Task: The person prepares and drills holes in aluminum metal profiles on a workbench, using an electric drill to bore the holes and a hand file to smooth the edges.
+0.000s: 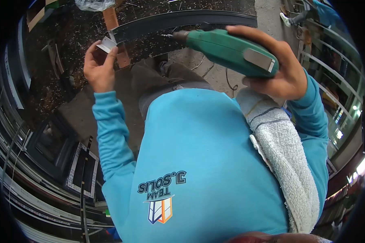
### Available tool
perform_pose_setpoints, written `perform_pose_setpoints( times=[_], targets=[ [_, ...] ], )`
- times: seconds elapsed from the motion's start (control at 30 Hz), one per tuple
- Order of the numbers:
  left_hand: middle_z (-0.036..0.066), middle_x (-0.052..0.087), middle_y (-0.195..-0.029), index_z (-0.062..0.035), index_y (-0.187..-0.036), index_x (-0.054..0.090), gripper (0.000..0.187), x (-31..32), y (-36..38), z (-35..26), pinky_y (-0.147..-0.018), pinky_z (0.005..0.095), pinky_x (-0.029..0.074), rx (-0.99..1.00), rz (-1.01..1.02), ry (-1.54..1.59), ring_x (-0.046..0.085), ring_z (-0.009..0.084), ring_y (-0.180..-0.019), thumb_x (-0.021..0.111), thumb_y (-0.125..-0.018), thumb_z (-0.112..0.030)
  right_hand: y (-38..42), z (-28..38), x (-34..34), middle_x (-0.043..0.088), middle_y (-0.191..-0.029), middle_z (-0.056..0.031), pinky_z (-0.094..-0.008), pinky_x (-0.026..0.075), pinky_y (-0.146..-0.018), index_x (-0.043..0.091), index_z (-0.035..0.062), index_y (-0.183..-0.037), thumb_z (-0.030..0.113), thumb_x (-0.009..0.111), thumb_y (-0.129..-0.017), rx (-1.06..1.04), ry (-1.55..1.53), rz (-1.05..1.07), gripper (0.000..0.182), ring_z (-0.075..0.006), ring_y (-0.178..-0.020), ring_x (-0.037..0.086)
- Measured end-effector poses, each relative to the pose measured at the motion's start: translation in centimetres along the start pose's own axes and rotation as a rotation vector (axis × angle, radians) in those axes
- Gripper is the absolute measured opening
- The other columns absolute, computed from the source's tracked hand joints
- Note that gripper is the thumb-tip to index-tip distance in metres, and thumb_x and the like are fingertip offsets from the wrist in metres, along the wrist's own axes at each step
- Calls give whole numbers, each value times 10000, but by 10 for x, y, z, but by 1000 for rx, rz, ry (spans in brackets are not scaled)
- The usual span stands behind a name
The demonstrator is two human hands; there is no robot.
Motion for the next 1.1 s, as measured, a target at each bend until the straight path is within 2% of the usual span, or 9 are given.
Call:
perform_pose_setpoints(
  times=[0.03, 0.13, 0.27, 0.47, 0.63, 0.73, 0.8, 0.93, 1.1],
  targets=[
    [63, 675, -998, -7, -1165, 582, 362, -3, -8, 4, -798, 252, 511, 20, 30, -62, 633, 118, -896, 713, -827, -20, -8, 2, 4, 591, -1226, -213, -373, 472, -957, 427, -15, -1373, 5, 657, -641, 5, -16, 11, 768, -305, -1091, 619],
    [64, 681, -988, -18, -1167, 591, 379, 6, -21, -5, -782, 252, 512, 58, 139, -289, 638, 109, -874, 723, -813, -45, -39, 5, 14, 651, -1084, -207, -385, 549, -865, 474, 29, -1327, 79, 696, -674, -173, 71, -43, 691, -311, -929, 682],
    [61, 685, -943, -23, -1165, 597, 397, 5, -35, -20, -745, 257, 517, 141, 245, -484, 642, 108, -833, 728, -792, -58, -75, 7, 30, 653, -1040, -212, -404, 565, -844, 491, 29, -1295, 105, 715, -658, -150, 162, -43, 680, -331, -883, 683],
    [70, 681, -845, -14, -1141, 593, 393, 7, -45, -4, -688, 258, 517, 59, 401, -538, 639, 104, -763, 733, -775, -53, -103, 8, 34, 649, -1035, -230, -419, 562, -850, 507, 43, -1282, 116, 713, -659, -71, 146, -38, 660, -345, -881, 681],
    [79, 695, -842, -12, -1131, 593, 390, 14, -42, -12, -698, 275, 534, 28, 394, -410, 663, 121, -760, 732, -768, -49, -114, 7, 37, 651, -1033, -230, -419, 563, -852, 504, 33, -1288, 125, 708, -655, 21, 140, -31, 671, -344, -872, 682],
    [71, 697, -860, -9, -1140, 590, 418, 22, -40, -1, -706, 271, 535, -96, 384, -302, 662, 125, -770, 746, -758, -80, -118, 5, 38, 651, -1051, -222, -409, 555, -875, 489, 38, -1309, 108, 701, -658, 60, 150, -29, 688, -333, -896, 679],
    [66, 688, -846, -11, -1132, 589, 443, 25, -39, -5, -691, 269, 531, -92, 335, -305, 649, 120, -745, 767, -742, -123, -118, 3, 39, 650, -1085, -202, -400, 535, -918, 459, 59, -1349, 67, 691, -669, 106, 155, -22, 719, -313, -946, 673],
    [59, 662, -803, -15, -1105, 587, 454, 22, -39, 2, -665, 271, 522, -92, 239, -319, 621, 113, -707, 778, -731, -188, -120, 11, 39, 653, -1062, -209, -400, 546, -893, 474, 42, -1326, 98, 694, -663, 96, 154, -33, 701, -323, -913, 678],
    [83, 631, -739, -30, -984, 551, 336, 26, -45, 2, -633, 335, 510, 19, 201, -371, 619, 189, -656, 719, -727, -168, -129, 18, 42, 662, -1012, -226, -399, 569, -847, 514, 23, -1276, 145, 706, -647, 81, 157, -64, 669, -334, -851, 689]
  ],
)
Point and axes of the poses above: each hand's wrist, its own y-axis away from the middle knuckle, its own x-axis out of the palm, z = x × y, the point moved 8 cm from there along -y, towards the middle knuckle
